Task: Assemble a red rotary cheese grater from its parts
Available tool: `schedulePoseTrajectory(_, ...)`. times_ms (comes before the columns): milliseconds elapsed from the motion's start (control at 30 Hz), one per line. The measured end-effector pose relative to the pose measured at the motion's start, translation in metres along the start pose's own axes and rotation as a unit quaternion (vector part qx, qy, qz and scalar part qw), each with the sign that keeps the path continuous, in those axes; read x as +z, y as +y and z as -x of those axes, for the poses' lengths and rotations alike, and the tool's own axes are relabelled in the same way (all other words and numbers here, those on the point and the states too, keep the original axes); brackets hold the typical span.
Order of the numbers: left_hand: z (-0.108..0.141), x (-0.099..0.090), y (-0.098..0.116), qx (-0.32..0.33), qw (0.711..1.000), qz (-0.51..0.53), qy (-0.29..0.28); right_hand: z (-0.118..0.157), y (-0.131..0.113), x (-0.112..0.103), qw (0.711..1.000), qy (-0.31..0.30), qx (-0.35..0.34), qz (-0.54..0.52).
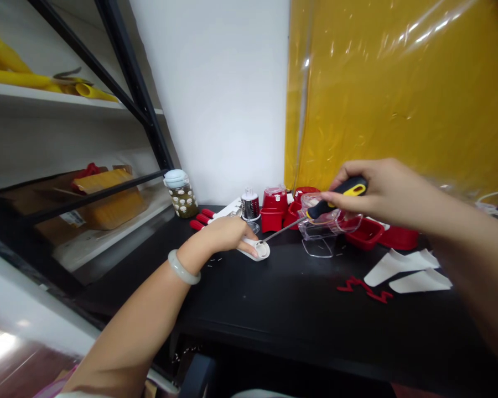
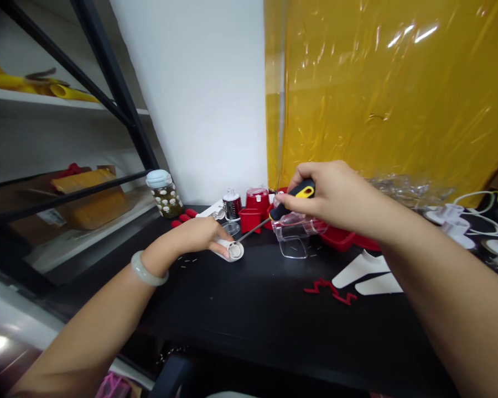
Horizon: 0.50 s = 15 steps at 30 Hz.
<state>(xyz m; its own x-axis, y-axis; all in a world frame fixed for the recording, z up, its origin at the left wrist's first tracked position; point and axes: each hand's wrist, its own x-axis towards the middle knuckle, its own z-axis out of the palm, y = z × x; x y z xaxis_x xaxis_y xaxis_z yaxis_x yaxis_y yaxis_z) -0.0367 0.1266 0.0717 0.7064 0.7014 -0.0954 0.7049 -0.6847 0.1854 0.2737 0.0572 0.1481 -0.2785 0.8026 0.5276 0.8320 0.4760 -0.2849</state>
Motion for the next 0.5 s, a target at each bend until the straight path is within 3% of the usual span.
schedulePoseTrajectory(100,0.001,0.000,0.001,-0.010,1.000,0.008,0.001,-0.004,-0.004,0.005,0.994,0.016,0.104,-0.001)
schedulePoseTrajectory(267,0.002,-0.001,0.003,-0.025,1.000,0.008,0.006,-0.004,-0.007,0.000,0.989,0.051,0.121,-0.074)
schedulePoseTrajectory(400,0.002,-0.001,0.003,-0.027,1.000,0.000,0.009,0.001,-0.006,-0.020,0.968,0.158,0.183,-0.062)
schedulePoseTrajectory(500,0.002,-0.001,0.005,-0.021,1.000,0.008,0.005,0.006,-0.004,-0.034,0.957,0.222,0.182,-0.037)
